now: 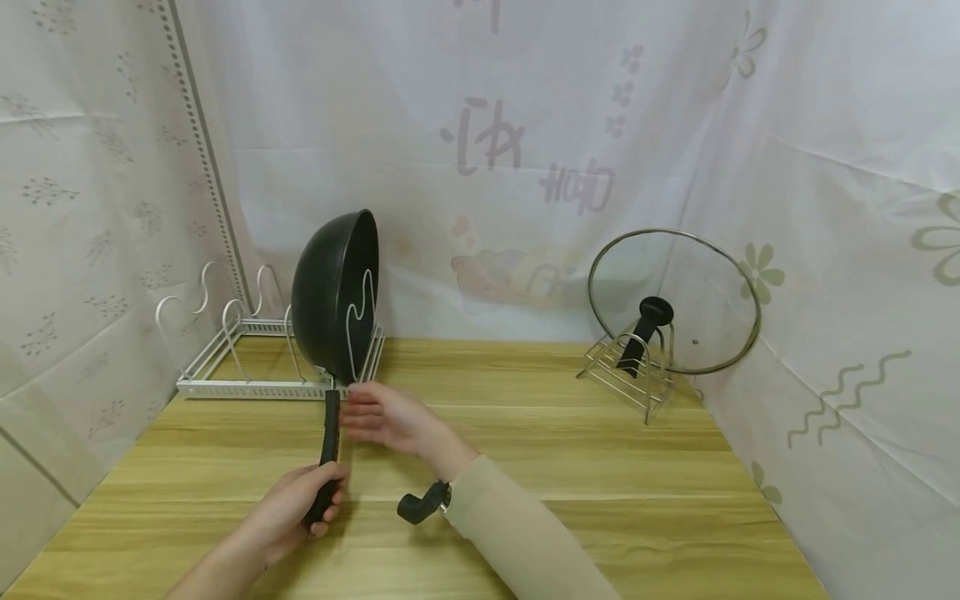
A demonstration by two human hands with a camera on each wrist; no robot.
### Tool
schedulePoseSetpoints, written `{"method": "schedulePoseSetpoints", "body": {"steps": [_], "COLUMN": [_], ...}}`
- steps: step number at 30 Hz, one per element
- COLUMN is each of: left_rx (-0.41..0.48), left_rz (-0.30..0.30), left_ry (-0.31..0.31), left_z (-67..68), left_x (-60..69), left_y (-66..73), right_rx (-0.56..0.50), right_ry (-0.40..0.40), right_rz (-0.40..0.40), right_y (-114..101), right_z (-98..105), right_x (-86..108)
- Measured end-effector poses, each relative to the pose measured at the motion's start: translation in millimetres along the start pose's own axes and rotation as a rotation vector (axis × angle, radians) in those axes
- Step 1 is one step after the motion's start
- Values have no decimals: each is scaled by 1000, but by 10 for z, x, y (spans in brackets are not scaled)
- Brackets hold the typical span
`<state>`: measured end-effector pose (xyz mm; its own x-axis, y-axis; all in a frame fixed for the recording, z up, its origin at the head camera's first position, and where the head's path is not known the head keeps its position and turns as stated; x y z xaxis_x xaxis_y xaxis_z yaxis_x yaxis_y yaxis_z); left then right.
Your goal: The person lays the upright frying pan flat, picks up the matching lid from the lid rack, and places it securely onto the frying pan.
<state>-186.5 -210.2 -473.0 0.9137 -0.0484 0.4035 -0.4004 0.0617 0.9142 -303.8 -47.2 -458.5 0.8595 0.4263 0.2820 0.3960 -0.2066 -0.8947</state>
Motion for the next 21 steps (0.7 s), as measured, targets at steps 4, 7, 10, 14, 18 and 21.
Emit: {"method": "schedulePoseSetpoints", "body": {"steps": [4,7,10,14,18,21], "left_rx": [2,8,16,25,31,38], "left_rz": [5,9,13,8,12,14], "left_ry": [3,-8,-23,-55,-79,-97], "left_z": [-4,-1,2,2,7,17], "left_x": [5,7,-1,-11,-15,-25], "left_y": [-15,-9,3,6,5,6], "right_rx": [-26,-48,-88,-142,-182,-213], "right_ry": [-42,-69,-81,-79,-64,-64], "right_rz": [-47,-74,-99,-127,-146,-153], "right_y": [33,41,37,24,22,26], "right_z": [-111,-178,-236,-305,-371,-431], "right_x": [-72,-101,-125,-153,-191,-229]}}
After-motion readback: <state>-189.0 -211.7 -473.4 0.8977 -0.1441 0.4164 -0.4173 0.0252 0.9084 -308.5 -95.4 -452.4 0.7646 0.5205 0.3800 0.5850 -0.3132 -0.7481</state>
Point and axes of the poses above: each hand's wrist, its own x-axis away from the middle knuckle, its own z-axis out of the back of the hand, y = z × x, the point moved 1 cm from there along -x, towards the middle knuckle, and after that the axes turned 11 degrees about y, right-handed, at the moved point
